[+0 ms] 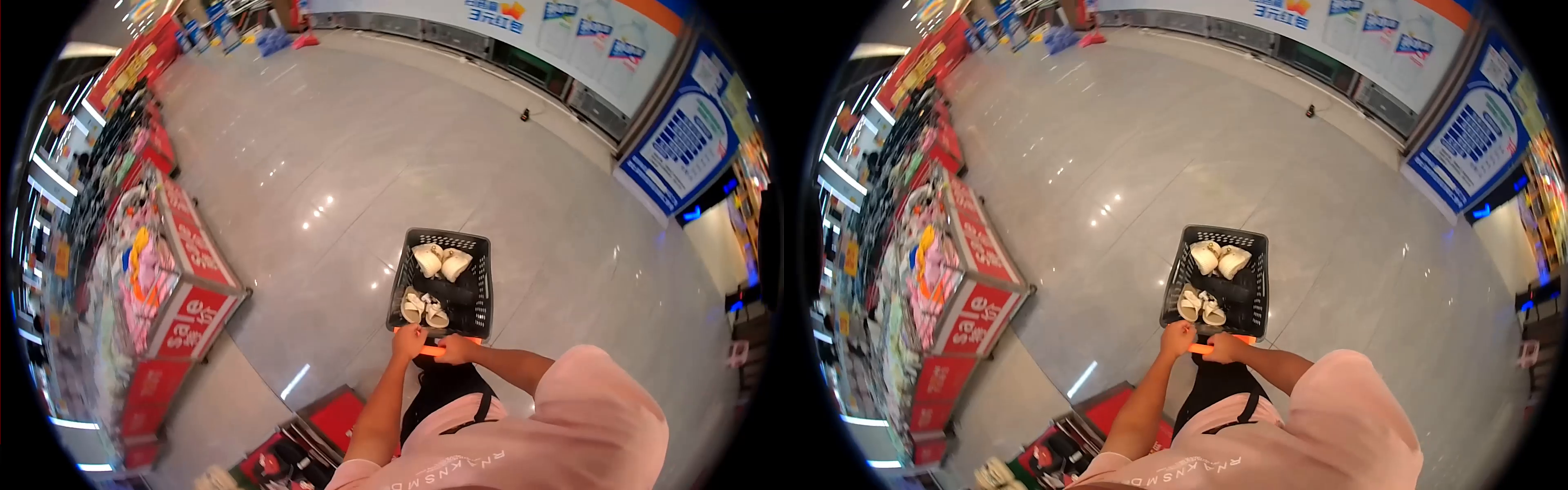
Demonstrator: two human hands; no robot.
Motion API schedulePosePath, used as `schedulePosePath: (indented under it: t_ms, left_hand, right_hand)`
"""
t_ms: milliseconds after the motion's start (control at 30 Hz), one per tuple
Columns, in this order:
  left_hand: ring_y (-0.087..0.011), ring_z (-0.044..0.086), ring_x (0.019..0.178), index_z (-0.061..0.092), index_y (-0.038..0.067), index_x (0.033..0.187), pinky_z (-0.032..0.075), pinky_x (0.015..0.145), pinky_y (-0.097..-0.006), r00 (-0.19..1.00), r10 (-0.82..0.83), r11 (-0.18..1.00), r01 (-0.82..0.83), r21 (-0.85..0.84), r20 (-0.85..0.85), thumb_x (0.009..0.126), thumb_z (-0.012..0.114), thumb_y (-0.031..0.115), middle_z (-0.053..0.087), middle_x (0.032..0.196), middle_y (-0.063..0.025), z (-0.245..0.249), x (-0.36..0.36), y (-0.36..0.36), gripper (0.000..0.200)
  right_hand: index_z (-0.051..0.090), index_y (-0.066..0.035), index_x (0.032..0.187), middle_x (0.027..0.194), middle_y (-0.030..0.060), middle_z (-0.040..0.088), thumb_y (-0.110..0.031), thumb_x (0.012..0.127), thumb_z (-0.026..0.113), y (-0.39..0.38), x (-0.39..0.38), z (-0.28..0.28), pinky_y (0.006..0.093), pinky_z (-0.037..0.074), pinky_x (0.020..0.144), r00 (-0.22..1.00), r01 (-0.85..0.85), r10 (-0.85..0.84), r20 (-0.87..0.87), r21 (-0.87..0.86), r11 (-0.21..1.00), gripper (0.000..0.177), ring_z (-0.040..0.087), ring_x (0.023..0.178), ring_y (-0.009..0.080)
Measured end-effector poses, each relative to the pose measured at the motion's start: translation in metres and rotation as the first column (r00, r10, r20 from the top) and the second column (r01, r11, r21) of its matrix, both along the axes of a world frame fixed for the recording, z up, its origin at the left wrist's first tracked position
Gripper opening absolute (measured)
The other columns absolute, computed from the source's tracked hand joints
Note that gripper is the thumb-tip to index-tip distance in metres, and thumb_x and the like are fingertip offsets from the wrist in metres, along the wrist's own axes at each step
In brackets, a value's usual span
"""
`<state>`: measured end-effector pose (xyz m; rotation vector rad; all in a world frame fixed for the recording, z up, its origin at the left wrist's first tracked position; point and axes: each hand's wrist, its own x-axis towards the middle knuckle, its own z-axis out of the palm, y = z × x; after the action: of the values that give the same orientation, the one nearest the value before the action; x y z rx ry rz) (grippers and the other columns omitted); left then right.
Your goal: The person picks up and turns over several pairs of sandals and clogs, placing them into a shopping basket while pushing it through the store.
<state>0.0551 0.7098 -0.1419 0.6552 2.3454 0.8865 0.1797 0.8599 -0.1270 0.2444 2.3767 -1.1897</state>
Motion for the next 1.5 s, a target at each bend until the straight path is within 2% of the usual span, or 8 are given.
schedulePosePath:
  t_ms: [67, 133, 600, 1000, 1167, 1300, 1367, 1500]
  left_hand:
    - [-0.0309, 0.068, 0.075, 0.072, 0.008, 0.087, 0.052, 0.066, -0.0397, 0.999, -0.034, 0.999, 0.033, -0.025, -0.03, 0.085, 0.059, 0.033, 0.069, 0.078, -0.0126, -0.004, -0.019, 0.003, 0.028]
    - [-0.0309, 0.069, 0.074, 0.072, 0.009, 0.085, 0.053, 0.066, -0.0392, 0.991, -0.103, 0.994, 0.105, 0.028, -0.086, 0.085, 0.06, 0.034, 0.07, 0.077, -0.0127, -0.016, -0.037, 0.009, 0.028]
    - [-0.0345, 0.065, 0.074, 0.066, 0.006, 0.084, 0.051, 0.066, -0.0427, 0.824, -0.552, 0.811, 0.567, -0.149, 0.131, 0.083, 0.06, 0.034, 0.067, 0.075, -0.015, 0.001, -0.145, 0.04, 0.028]
    - [-0.033, 0.067, 0.075, 0.067, 0.009, 0.083, 0.052, 0.066, -0.0422, 0.492, -0.868, 0.487, 0.87, -0.069, 0.07, 0.082, 0.06, 0.035, 0.068, 0.076, -0.0123, -0.005, -0.18, 0.101, 0.027]
    - [-0.0322, 0.067, 0.076, 0.067, 0.009, 0.084, 0.052, 0.068, -0.043, 0.147, -0.989, 0.147, 0.987, -0.071, 0.0, 0.082, 0.06, 0.037, 0.068, 0.076, -0.0116, -0.032, -0.216, 0.137, 0.029]
    - [-0.0341, 0.067, 0.077, 0.067, 0.008, 0.084, 0.052, 0.068, -0.0437, -0.008, -1.0, -0.008, 1.0, -0.023, -0.011, 0.083, 0.06, 0.037, 0.069, 0.079, -0.0136, -0.034, -0.209, 0.179, 0.03]
    - [-0.0343, 0.067, 0.077, 0.068, 0.007, 0.083, 0.052, 0.069, -0.0433, -0.096, -0.991, -0.096, 0.995, -0.006, -0.097, 0.083, 0.06, 0.036, 0.069, 0.081, -0.0146, -0.068, -0.183, 0.226, 0.03]
    - [-0.0329, 0.067, 0.077, 0.07, 0.007, 0.082, 0.052, 0.068, -0.042, -0.18, -0.983, -0.182, 0.981, 0.069, -0.028, 0.082, 0.06, 0.034, 0.069, 0.08, -0.0146, -0.045, -0.178, 0.268, 0.028]
  right_hand:
    - [0.069, 0.002, 0.087, 0.078, 0.0224, 0.067, -0.044, 0.071, 0.069, -0.002, -0.017, 0.026, 0.0442, 0.052, 0.069, 0.982, 0.111, -0.096, 0.164, -0.084, 0.99, 0.048, 0.066, 0.074, 0.0379]
    - [0.069, 0.003, 0.088, 0.077, 0.0224, 0.067, -0.044, 0.071, 0.07, -0.004, -0.023, 0.012, 0.0435, 0.053, 0.068, 0.993, 0.113, -0.111, 0.037, -0.059, 0.992, 0.05, 0.067, 0.073, 0.0362]
    - [0.071, -0.001, 0.09, 0.08, 0.0206, 0.068, -0.039, 0.069, 0.075, -0.061, -0.081, -0.001, 0.0413, 0.052, 0.069, 0.784, 0.597, -0.62, 0.029, -0.31, 0.74, 0.044, 0.067, 0.072, 0.0341]
    - [0.07, -0.001, 0.091, 0.082, 0.0214, 0.068, -0.043, 0.073, 0.072, -0.089, -0.117, -0.022, 0.0433, 0.052, 0.07, 0.505, 0.856, -0.854, 0.121, -0.192, 0.479, 0.046, 0.066, 0.077, 0.0375]
    - [0.067, 0.002, 0.093, 0.071, 0.0106, 0.064, -0.04, 0.074, 0.076, -0.109, -0.169, -0.03, 0.0312, 0.048, 0.045, 0.218, 0.957, -0.946, 0.238, -0.24, 0.16, 0.046, 0.061, 0.05, 0.0169]
    - [0.067, 0.002, 0.09, 0.061, 0.0045, 0.059, -0.034, 0.075, 0.08, -0.085, -0.186, -0.021, 0.0288, 0.047, 0.045, -0.052, 0.945, -0.971, 0.233, -0.302, -0.123, 0.04, 0.057, 0.048, 0.0137]
    - [0.067, 0.002, 0.094, 0.064, 0.0065, 0.06, -0.037, 0.075, 0.077, -0.059, -0.158, -0.054, 0.0301, 0.047, 0.045, -0.118, 0.948, -0.964, 0.24, -0.262, -0.182, 0.044, 0.058, 0.048, 0.0155]
    - [0.066, 0.002, 0.095, 0.063, 0.007, 0.06, -0.037, 0.075, 0.076, -0.03, -0.185, -0.046, 0.0318, 0.047, 0.044, -0.24, 0.929, -0.939, 0.246, -0.224, -0.296, 0.046, 0.058, 0.047, 0.0167]
